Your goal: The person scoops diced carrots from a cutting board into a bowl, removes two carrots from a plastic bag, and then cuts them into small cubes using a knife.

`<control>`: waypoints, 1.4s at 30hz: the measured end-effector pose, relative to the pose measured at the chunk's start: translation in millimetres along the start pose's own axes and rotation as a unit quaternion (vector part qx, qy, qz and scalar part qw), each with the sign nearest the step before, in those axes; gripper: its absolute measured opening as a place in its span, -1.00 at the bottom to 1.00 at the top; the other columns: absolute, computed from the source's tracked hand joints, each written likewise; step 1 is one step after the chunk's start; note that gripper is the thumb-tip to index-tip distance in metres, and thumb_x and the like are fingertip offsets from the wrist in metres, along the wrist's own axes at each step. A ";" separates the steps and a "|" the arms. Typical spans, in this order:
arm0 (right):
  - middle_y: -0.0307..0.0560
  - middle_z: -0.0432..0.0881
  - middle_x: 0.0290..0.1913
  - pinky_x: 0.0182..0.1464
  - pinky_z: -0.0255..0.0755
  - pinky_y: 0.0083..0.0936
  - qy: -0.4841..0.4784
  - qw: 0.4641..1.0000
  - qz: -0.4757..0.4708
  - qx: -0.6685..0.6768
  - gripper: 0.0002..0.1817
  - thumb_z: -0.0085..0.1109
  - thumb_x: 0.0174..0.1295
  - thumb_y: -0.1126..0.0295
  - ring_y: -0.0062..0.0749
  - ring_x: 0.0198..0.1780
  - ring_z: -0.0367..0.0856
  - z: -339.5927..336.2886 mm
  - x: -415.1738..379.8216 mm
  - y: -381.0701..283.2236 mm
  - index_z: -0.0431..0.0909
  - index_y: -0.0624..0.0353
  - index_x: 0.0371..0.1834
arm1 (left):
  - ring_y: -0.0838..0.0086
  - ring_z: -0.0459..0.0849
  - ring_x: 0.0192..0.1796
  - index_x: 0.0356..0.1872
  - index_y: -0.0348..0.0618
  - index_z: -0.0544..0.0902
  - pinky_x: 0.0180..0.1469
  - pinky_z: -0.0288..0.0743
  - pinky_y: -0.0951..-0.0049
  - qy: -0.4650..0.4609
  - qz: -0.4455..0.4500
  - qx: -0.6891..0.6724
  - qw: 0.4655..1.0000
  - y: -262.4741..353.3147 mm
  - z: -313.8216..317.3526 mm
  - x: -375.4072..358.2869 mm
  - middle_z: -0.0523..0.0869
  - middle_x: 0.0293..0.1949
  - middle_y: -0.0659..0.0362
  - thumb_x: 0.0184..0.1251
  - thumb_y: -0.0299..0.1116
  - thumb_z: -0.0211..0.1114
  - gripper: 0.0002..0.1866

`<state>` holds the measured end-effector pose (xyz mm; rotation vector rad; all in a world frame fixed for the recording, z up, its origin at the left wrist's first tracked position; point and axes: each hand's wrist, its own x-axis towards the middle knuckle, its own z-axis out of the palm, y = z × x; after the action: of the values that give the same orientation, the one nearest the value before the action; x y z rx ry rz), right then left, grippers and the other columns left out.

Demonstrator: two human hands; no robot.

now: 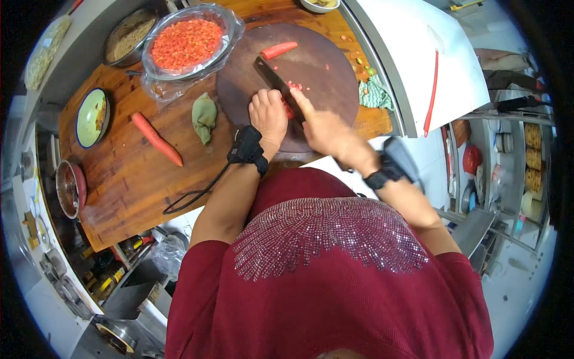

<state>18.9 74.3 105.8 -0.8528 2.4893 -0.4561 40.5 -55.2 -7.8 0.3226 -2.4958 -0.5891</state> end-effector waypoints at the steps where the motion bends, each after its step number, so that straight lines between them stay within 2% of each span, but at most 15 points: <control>1: 0.38 0.59 -0.31 -0.18 0.43 0.00 -0.002 1.000 0.019 -0.005 -0.21 -0.07 0.09 0.52 0.24 -0.26 0.59 7.6 -1.5 -0.5 -0.09 -0.08 0.45 | 0.13 0.47 -0.12 -0.28 -0.10 0.44 -0.08 0.33 0.18 -0.015 -0.008 0.003 1.000 1.0 -1.1 -1.3 0.49 -0.26 0.08 0.12 -0.44 0.12 -0.87; 6: 0.36 0.59 -0.24 -0.11 0.43 -0.02 -0.039 0.999 0.015 -0.033 -0.22 -0.09 0.09 0.52 0.23 -0.20 0.58 -23.2 10.8 -5.5 -0.08 -0.06 0.44 | 0.13 0.48 -0.11 -0.25 -0.11 0.45 -0.08 0.32 0.16 -0.052 -0.010 0.005 0.999 0.6 -9.3 5.3 0.50 -0.23 0.07 0.14 -0.44 0.11 -0.86; 8: 0.30 0.60 -0.37 -0.24 0.44 -0.06 -0.005 0.997 -0.060 -0.053 -0.22 -0.05 0.18 0.46 0.15 -0.37 0.59 -29.3 12.8 -4.8 -0.16 -0.12 0.46 | 0.13 0.48 -0.10 -0.21 -0.13 0.47 -0.06 0.32 0.15 -0.059 -0.022 -0.008 0.998 -0.1 -17.3 3.3 0.52 -0.22 0.07 0.17 -0.45 0.09 -0.84; 9: 0.29 0.61 -0.35 -0.23 0.45 -0.07 -0.067 0.997 -0.006 -0.034 -0.25 -0.07 0.20 0.44 0.14 -0.36 0.60 -46.9 9.2 -23.6 -0.15 -0.08 0.46 | 0.13 0.48 -0.10 -0.21 -0.13 0.47 -0.06 0.32 0.15 -0.061 -0.022 -0.006 0.998 -2.9 -20.0 2.5 0.52 -0.22 0.07 0.17 -0.45 0.09 -0.84; 13: 0.30 0.60 -0.35 -0.22 0.46 -0.10 -0.088 0.996 0.018 -0.012 -0.25 -0.08 0.20 0.44 0.14 -0.33 0.60 -46.5 5.7 -31.7 -0.16 -0.04 0.46 | 0.14 0.49 -0.10 -0.19 -0.13 0.49 -0.05 0.32 0.17 -0.048 -0.035 -0.054 0.997 -22.1 -22.9 -1.2 0.53 -0.22 0.07 0.17 -0.45 0.09 -0.83; 16: 0.31 0.60 -0.37 -0.26 0.45 -0.07 -0.053 0.998 -0.001 -0.041 -0.23 -0.08 0.17 0.48 0.16 -0.36 0.59 -28.9 0.4 -26.2 -0.17 -0.04 0.46 | 0.14 0.49 -0.11 -0.21 -0.12 0.50 -0.06 0.32 0.18 -0.060 -0.001 -0.044 0.997 -22.3 -21.5 -6.6 0.53 -0.23 0.07 0.14 -0.44 0.11 -0.83; 18: 0.38 0.58 -0.21 -0.11 0.43 -0.02 -0.064 0.997 0.042 -0.019 -0.22 -0.13 0.10 0.53 0.22 -0.19 0.59 -11.0 -2.7 -24.7 -0.13 -0.02 0.45 | 0.15 0.48 -0.12 -0.23 -0.12 0.50 -0.07 0.33 0.19 -0.074 0.012 -0.019 0.997 -19.2 -20.6 -6.0 0.53 -0.24 0.07 0.13 -0.44 0.12 -0.83; 20: 0.37 0.59 -0.29 -0.19 0.43 0.01 -0.004 0.999 0.024 -0.021 -0.20 -0.09 0.09 0.51 0.22 -0.27 0.59 16.4 -0.7 -8.7 -0.14 -0.10 0.45 | 0.16 0.48 -0.12 -0.24 -0.11 0.50 -0.08 0.33 0.19 -0.089 0.010 0.014 0.996 -17.4 -19.6 -5.1 0.52 -0.26 0.08 0.10 -0.44 0.14 -0.83; 24: 0.38 0.59 -0.26 -0.16 0.43 0.02 -0.036 0.998 0.040 -0.034 -0.24 -0.09 0.11 0.49 0.21 -0.24 0.60 -14.3 9.4 -16.4 -0.08 -0.07 0.44 | 0.16 0.47 -0.12 -0.23 -0.10 0.50 -0.08 0.33 0.19 -0.094 0.020 0.022 0.995 -18.7 -17.9 -3.9 0.51 -0.26 0.09 0.09 -0.44 0.15 -0.82; 26: 0.36 0.58 -0.40 -0.19 0.41 0.00 -0.017 0.999 -0.050 -0.016 -0.20 -0.05 0.12 0.52 0.24 -0.33 0.57 -23.1 13.0 -14.1 -0.16 -0.02 0.45 | 0.16 0.49 -0.18 -0.32 -0.08 0.45 -0.15 0.35 0.18 -0.046 0.043 0.010 0.998 -20.5 -16.0 -7.1 0.50 -0.30 0.10 0.11 -0.39 0.13 -0.89; 30: 0.39 0.58 -0.24 -0.13 0.43 0.01 -0.045 0.999 0.025 -0.016 -0.24 -0.13 0.12 0.51 0.25 -0.21 0.58 -9.6 -5.8 -26.1 -0.14 -0.02 0.45 | 0.16 0.48 -0.18 -0.33 -0.08 0.45 -0.15 0.34 0.18 -0.019 0.043 -0.001 0.999 -19.1 -17.5 -5.2 0.50 -0.29 0.10 0.11 -0.40 0.13 -0.89; 36: 0.37 0.59 -0.25 -0.14 0.43 0.01 -0.041 0.998 0.041 -0.023 -0.22 -0.10 0.11 0.51 0.23 -0.23 0.59 -12.7 6.8 -19.8 -0.12 -0.06 0.44 | 0.15 0.48 -0.17 -0.31 -0.09 0.46 -0.13 0.35 0.17 -0.075 0.040 0.004 0.996 -20.0 -17.3 -3.2 0.50 -0.27 0.09 0.12 -0.43 0.11 -0.89; 38: 0.38 0.57 -0.42 -0.24 0.41 0.03 0.006 0.998 -0.067 0.009 -0.20 -0.04 0.12 0.51 0.26 -0.37 0.56 -15.6 9.8 -11.4 -0.17 -0.04 0.45 | 0.15 0.49 -0.17 -0.32 -0.09 0.46 -0.13 0.35 0.17 -0.054 0.036 0.004 0.998 -19.7 -18.0 -6.3 0.51 -0.28 0.08 0.14 -0.42 0.09 -0.91; 40: 0.38 0.57 -0.42 -0.26 0.40 0.04 -0.022 0.999 -0.031 0.019 -0.19 -0.04 0.12 0.52 0.25 -0.38 0.56 -9.0 -2.3 -23.9 -0.17 -0.04 0.46 | 0.15 0.49 -0.16 -0.32 -0.10 0.46 -0.12 0.35 0.17 -0.048 0.035 0.002 0.998 -20.9 -16.6 -7.2 0.51 -0.28 0.08 0.14 -0.42 0.09 -0.91; 42: 0.36 0.58 -0.43 -0.27 0.40 0.03 0.023 1.000 0.013 -0.016 -0.18 -0.04 0.12 0.52 0.24 -0.39 0.57 20.9 -8.9 -23.2 -0.17 -0.06 0.46 | 0.15 0.49 -0.16 -0.32 -0.10 0.46 -0.12 0.35 0.17 -0.040 0.032 -0.002 0.999 -20.8 -15.7 -6.1 0.51 -0.28 0.08 0.14 -0.42 0.09 -0.91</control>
<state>47.4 59.3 101.5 -0.8295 2.5540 -0.4331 56.5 -76.6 -8.6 0.2215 -2.5707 -0.5908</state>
